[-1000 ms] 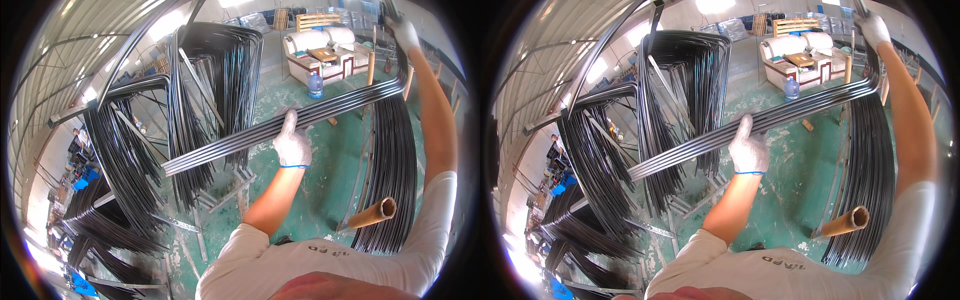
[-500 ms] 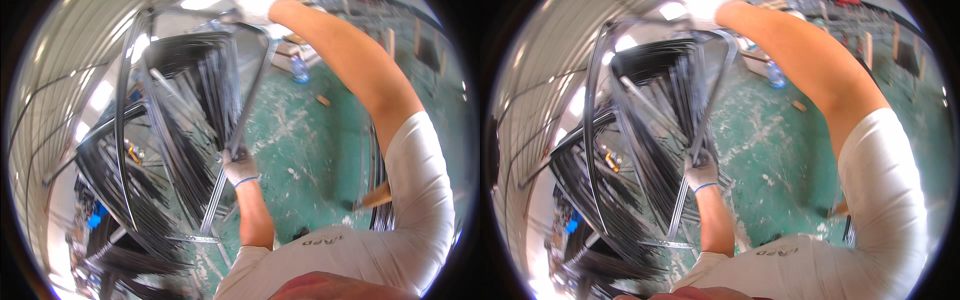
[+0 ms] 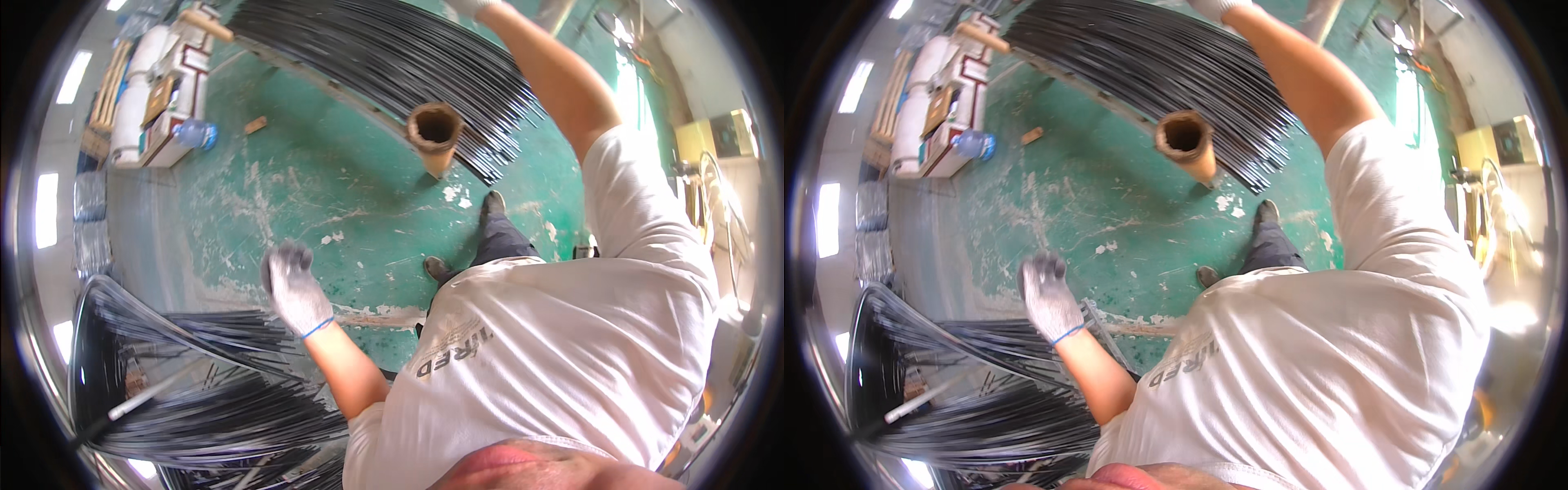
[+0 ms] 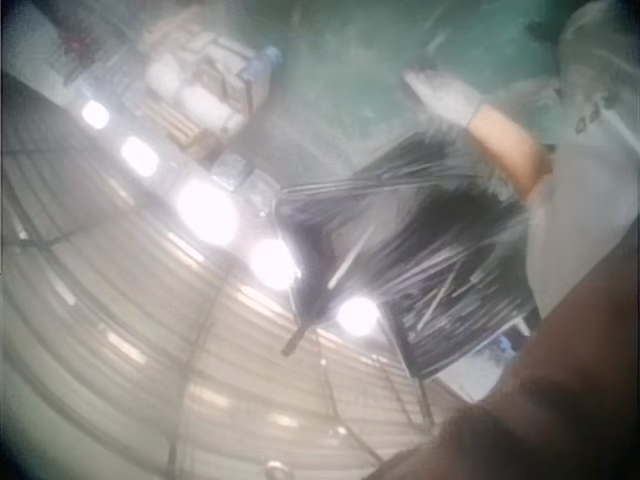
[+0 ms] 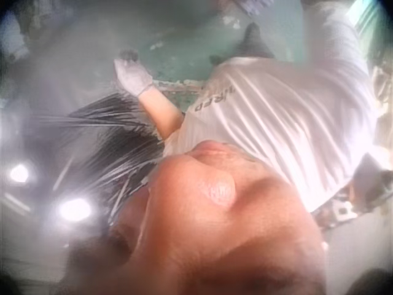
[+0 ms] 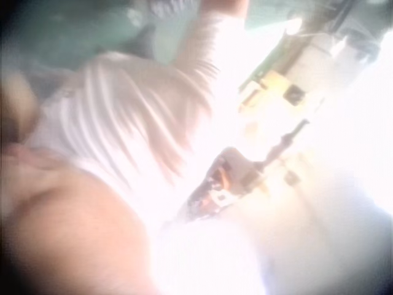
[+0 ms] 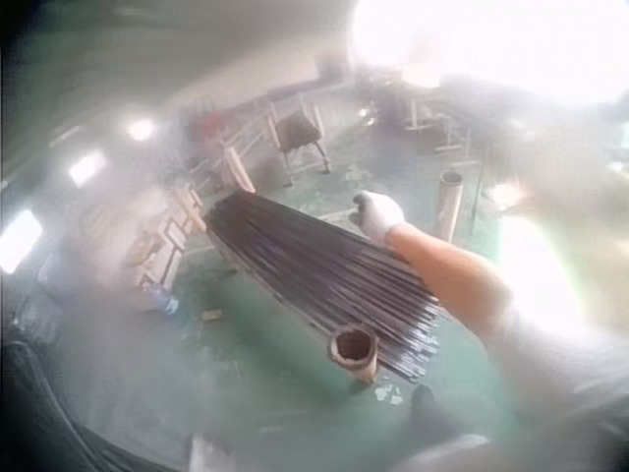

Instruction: The person picks up a bundle of metal rods from a rack, carries them to a processing machine, and feeds them into the rollers. After processing, the person removes the bundle from the machine and places it back onto the rack.

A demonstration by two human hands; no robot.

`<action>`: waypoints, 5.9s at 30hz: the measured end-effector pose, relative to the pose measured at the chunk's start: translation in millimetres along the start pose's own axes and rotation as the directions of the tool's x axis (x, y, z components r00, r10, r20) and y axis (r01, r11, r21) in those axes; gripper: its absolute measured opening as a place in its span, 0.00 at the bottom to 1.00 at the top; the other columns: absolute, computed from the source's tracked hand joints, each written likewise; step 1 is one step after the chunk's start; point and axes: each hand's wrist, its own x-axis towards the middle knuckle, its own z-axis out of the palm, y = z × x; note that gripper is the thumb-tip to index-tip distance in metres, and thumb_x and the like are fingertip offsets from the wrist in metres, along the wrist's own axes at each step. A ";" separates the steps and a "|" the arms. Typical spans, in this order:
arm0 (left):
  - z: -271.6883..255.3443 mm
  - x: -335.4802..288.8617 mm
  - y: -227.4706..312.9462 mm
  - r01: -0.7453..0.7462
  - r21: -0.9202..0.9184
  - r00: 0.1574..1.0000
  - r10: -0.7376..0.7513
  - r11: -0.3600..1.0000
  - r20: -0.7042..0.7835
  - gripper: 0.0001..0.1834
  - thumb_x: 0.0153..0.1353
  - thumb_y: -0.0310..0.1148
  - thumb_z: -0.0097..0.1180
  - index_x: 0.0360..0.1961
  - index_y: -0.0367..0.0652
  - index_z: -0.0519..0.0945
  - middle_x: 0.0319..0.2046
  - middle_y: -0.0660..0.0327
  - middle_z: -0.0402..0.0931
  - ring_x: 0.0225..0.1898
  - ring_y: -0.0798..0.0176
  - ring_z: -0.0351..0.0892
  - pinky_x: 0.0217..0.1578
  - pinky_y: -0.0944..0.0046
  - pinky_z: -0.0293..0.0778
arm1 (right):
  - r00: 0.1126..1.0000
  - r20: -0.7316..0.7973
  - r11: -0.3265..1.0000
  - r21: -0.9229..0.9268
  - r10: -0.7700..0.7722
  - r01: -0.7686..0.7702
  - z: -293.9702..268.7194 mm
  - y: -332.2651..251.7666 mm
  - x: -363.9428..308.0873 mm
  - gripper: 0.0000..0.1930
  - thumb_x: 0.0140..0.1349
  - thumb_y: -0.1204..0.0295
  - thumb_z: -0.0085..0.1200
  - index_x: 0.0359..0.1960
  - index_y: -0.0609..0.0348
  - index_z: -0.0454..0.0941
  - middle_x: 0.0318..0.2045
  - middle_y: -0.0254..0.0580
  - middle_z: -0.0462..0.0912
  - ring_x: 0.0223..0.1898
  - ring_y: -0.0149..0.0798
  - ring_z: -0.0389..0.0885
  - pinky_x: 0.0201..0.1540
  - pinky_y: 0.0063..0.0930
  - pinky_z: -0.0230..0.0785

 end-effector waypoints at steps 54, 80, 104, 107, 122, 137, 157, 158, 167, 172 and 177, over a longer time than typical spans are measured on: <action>372.2 57.3 -165.4 -0.528 0.832 0.845 0.008 0.170 0.534 0.03 0.61 0.23 0.61 0.35 0.35 0.83 0.32 0.51 0.81 0.33 0.50 0.83 0.37 0.58 0.77 | 0.133 0.912 0.745 -0.226 0.389 -0.628 196.1 328.0 -174.8 0.16 0.50 0.70 0.68 0.39 0.68 0.88 0.32 0.54 0.88 0.32 0.45 0.87 0.41 0.39 0.81; 386.9 -32.5 -171.6 -0.928 0.304 0.344 0.182 0.214 0.921 0.08 0.60 0.27 0.65 0.40 0.37 0.83 0.38 0.52 0.84 0.41 0.47 0.83 0.46 0.52 0.77 | 0.206 0.873 0.689 -0.184 0.442 -0.701 -41.7 192.7 -182.5 0.27 0.65 0.51 0.65 0.50 0.66 0.85 0.29 0.51 0.87 0.32 0.47 0.85 0.39 0.42 0.77; 290.4 -92.0 -318.1 0.934 0.169 0.207 -0.861 0.315 0.464 0.15 0.71 0.41 0.58 0.27 0.49 0.74 0.23 0.70 0.67 0.25 0.67 0.67 0.30 0.62 0.69 | 0.617 -0.149 0.341 -0.722 0.773 -0.602 -435.5 8.1 -727.9 0.15 0.57 0.62 0.64 0.20 0.54 0.74 0.21 0.48 0.78 0.28 0.56 0.79 0.33 0.49 0.70; 290.8 -143.8 -272.1 0.936 0.229 0.106 -0.836 0.267 0.539 0.12 0.69 0.37 0.59 0.28 0.48 0.74 0.23 0.70 0.67 0.26 0.66 0.67 0.33 0.61 0.68 | 0.550 -0.144 0.302 -0.708 0.823 -0.638 -452.2 25.9 -796.7 0.07 0.52 0.69 0.62 0.22 0.54 0.77 0.22 0.44 0.80 0.30 0.53 0.80 0.39 0.47 0.73; 388.1 -518.7 -149.4 0.808 0.504 -0.281 -0.553 0.305 0.785 0.06 0.72 0.28 0.54 0.38 0.37 0.76 0.29 0.61 0.70 0.34 0.60 0.73 0.48 0.56 0.73 | 0.110 -0.716 -0.160 -0.299 0.690 -0.941 -567.3 1.1 -1029.3 0.08 0.56 0.67 0.66 0.31 0.56 0.81 0.35 0.47 0.81 0.51 0.57 0.78 0.63 0.46 0.68; 420.3 -783.4 -192.0 0.456 0.814 -0.708 -0.408 0.359 0.577 0.11 0.74 0.33 0.53 0.39 0.36 0.81 0.35 0.56 0.83 0.45 0.51 0.82 0.62 0.45 0.73 | -0.489 -0.418 0.639 0.402 0.765 0.656 -654.5 22.7 -1005.0 0.10 0.69 0.80 0.49 0.49 0.68 0.77 0.47 0.55 0.83 0.55 0.55 0.81 0.60 0.64 0.76; 568.4 -802.7 -322.2 0.433 0.717 -0.609 -0.409 0.546 0.679 0.24 0.79 0.41 0.47 0.47 0.25 0.80 0.44 0.48 0.83 0.49 0.50 0.82 0.60 0.53 0.78 | -0.791 -0.462 0.760 0.650 0.402 0.007 -764.6 151.7 -1061.6 0.16 0.63 0.69 0.70 0.45 0.70 0.82 0.42 0.49 0.86 0.41 0.45 0.87 0.42 0.43 0.83; 557.3 -815.5 -317.6 0.400 0.747 -0.612 -0.453 0.531 0.649 0.24 0.78 0.42 0.48 0.48 0.24 0.80 0.46 0.47 0.82 0.50 0.50 0.82 0.60 0.53 0.78 | -0.776 -0.485 0.750 0.661 0.404 -0.022 -761.2 162.8 -1073.1 0.15 0.63 0.70 0.70 0.44 0.70 0.83 0.42 0.49 0.87 0.41 0.44 0.87 0.43 0.42 0.83; 522.1 -889.0 -317.2 0.372 0.879 -0.648 -0.595 0.298 0.476 0.19 0.78 0.39 0.48 0.49 0.29 0.76 0.48 0.48 0.81 0.52 0.46 0.80 0.63 0.46 0.74 | -0.857 -0.347 0.764 0.641 0.382 0.080 -800.3 167.2 -1107.1 0.17 0.60 0.73 0.69 0.48 0.69 0.84 0.43 0.46 0.88 0.42 0.45 0.87 0.43 0.40 0.80; 540.6 -883.3 -354.7 0.432 0.840 -0.525 -0.666 0.329 0.531 0.18 0.77 0.33 0.48 0.60 0.33 0.78 0.57 0.48 0.81 0.59 0.48 0.80 0.66 0.46 0.73 | -0.768 -0.609 0.583 0.703 0.199 -0.407 -785.9 200.1 -1159.5 0.22 0.57 0.71 0.72 0.53 0.62 0.83 0.43 0.45 0.88 0.43 0.46 0.87 0.44 0.43 0.80; 525.3 -896.2 -341.6 0.363 0.844 -0.576 -0.617 0.394 0.536 0.16 0.77 0.34 0.50 0.53 0.31 0.78 0.49 0.50 0.82 0.52 0.51 0.81 0.60 0.51 0.76 | -0.604 -0.796 0.217 0.594 0.023 -0.775 -781.3 185.6 -1155.9 0.26 0.58 0.66 0.72 0.57 0.61 0.82 0.50 0.42 0.88 0.49 0.39 0.85 0.51 0.34 0.77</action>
